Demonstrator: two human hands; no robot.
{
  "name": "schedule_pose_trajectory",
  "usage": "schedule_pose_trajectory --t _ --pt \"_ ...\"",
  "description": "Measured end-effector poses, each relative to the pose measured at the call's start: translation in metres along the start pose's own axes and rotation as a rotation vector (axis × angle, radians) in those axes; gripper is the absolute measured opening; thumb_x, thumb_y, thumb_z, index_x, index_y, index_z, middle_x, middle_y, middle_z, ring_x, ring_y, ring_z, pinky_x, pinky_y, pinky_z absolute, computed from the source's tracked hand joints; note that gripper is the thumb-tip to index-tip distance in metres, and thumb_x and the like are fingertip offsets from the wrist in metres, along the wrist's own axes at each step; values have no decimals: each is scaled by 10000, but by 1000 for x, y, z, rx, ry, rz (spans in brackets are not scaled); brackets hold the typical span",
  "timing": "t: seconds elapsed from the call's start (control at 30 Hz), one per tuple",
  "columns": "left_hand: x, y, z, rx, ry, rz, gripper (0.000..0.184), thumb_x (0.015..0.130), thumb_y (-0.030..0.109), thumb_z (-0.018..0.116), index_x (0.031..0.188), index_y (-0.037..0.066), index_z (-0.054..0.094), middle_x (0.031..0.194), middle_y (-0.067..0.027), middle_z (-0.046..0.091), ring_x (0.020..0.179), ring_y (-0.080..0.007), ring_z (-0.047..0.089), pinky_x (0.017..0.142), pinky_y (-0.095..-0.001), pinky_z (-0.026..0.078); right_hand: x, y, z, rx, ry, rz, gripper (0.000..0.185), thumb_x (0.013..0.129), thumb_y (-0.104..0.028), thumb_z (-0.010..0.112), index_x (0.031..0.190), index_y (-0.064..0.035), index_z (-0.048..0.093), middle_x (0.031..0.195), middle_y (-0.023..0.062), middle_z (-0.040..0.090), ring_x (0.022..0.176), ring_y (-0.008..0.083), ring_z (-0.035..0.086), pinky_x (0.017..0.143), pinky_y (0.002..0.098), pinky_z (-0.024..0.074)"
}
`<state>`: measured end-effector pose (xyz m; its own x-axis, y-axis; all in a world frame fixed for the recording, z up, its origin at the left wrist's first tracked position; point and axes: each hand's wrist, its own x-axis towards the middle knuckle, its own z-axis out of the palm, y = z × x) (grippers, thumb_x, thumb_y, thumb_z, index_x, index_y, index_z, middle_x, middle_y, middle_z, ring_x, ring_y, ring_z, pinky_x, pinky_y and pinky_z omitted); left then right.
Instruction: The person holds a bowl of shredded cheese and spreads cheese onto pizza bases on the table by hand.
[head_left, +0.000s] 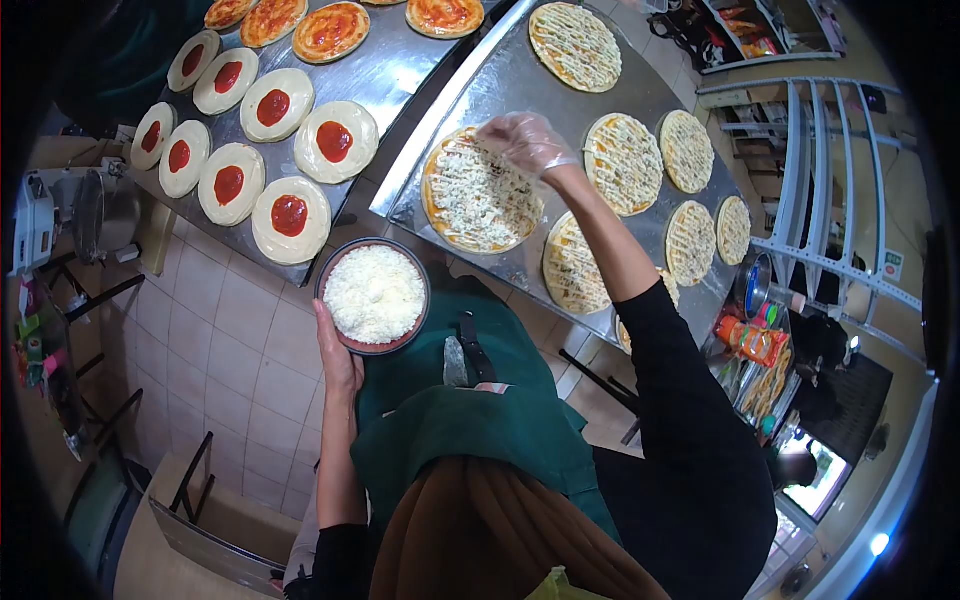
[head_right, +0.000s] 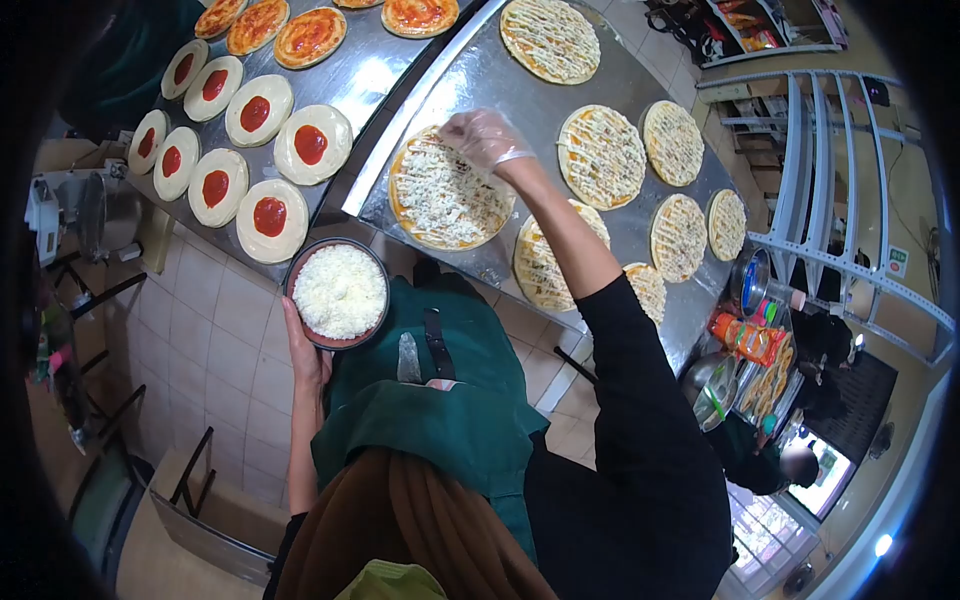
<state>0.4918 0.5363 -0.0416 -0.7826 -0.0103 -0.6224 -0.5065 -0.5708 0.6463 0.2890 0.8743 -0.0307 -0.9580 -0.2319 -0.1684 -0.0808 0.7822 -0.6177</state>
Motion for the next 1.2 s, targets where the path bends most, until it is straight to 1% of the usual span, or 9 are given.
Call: schedule_pose_trajectory --t 0.13,0.33,0.53,0.63,0.77,0.9,1.0,1.03,1.2 --pt "-10 -3 16 -45 71 28 646 1036 504 311 1431 -7 343 1411 -159 468 1281 -252 489 1090 -373 381 15 2 18 -195 -7 -376 237 829 -33 590 1028 -76 710 959 158 677 847 319 651 753 388 529" --pt "-18 -13 31 -83 111 69 640 1036 507 306 1434 8 353 1421 -144 464 1293 -247 476 1100 -379 364 11 5 5 -70 -88 -273 189 845 -84 580 1008 -38 665 942 187 641 909 346 622 817 423 507" --pt "-22 -16 47 -103 136 72 638 1033 509 316 1432 13 362 1428 -138 462 1287 -249 483 1094 -390 378 10 34 4 -57 47 -498 201 871 -110 612 1050 -52 685 891 147 681 768 299 636 685 394 512" --pt "-23 -16 51 -119 137 80 626 1030 503 340 1431 23 365 1423 -128 469 1290 -250 482 1098 -402 378 6 34 -6 -263 -254 -152 262 822 -113 634 1071 -50 682 960 159 685 826 300 639 712 400 509" --pt "-19 -20 54 -125 119 83 626 1029 504 345 1429 23 367 1415 -131 478 1285 -249 487 1095 -394 383 -14 55 11 -50 -11 -515 303 777 -84 653 1074 -33 677 960 172 681 815 312 646 727 384 514" --pt "-18 -20 64 -75 106 89 658 1031 515 319 1428 -9 347 1414 -156 468 1279 -249 492 1081 -383 398 -29 19 -9 -53 -120 -237 254 829 -83 667 1077 -33 684 918 153 689 783 241 677 714 341 552" --pt "-17 -18 75 -31 93 100 652 1033 504 328 1428 -15 343 1415 -161 465 1278 -246 495 1080 -376 397 -48 -22 -18 472 -233 88 229 911 -143 634 1108 -37 683 937 118 702 744 181 679 673 306 568" --pt "-15 -19 77 -27 87 100 644 1034 500 332 1423 -12 350 1407 -159 471 1273 -242 497 1077 -373 397 -58 -39 -18 472 -237 24 242 958 -189 594 1135 -48 681 953 90 706 730 145 681 640 281 572" --pt "2 -33 83 -10 -10 87 601 1037 487 347 1391 3 388 1361 -145 498 1245 -218 508 1059 -358 400 -109 -103 23 175 -257 -482 345 902 -270 635 1178 -68 596 1044 130 604 963 312 635 795 388 538"
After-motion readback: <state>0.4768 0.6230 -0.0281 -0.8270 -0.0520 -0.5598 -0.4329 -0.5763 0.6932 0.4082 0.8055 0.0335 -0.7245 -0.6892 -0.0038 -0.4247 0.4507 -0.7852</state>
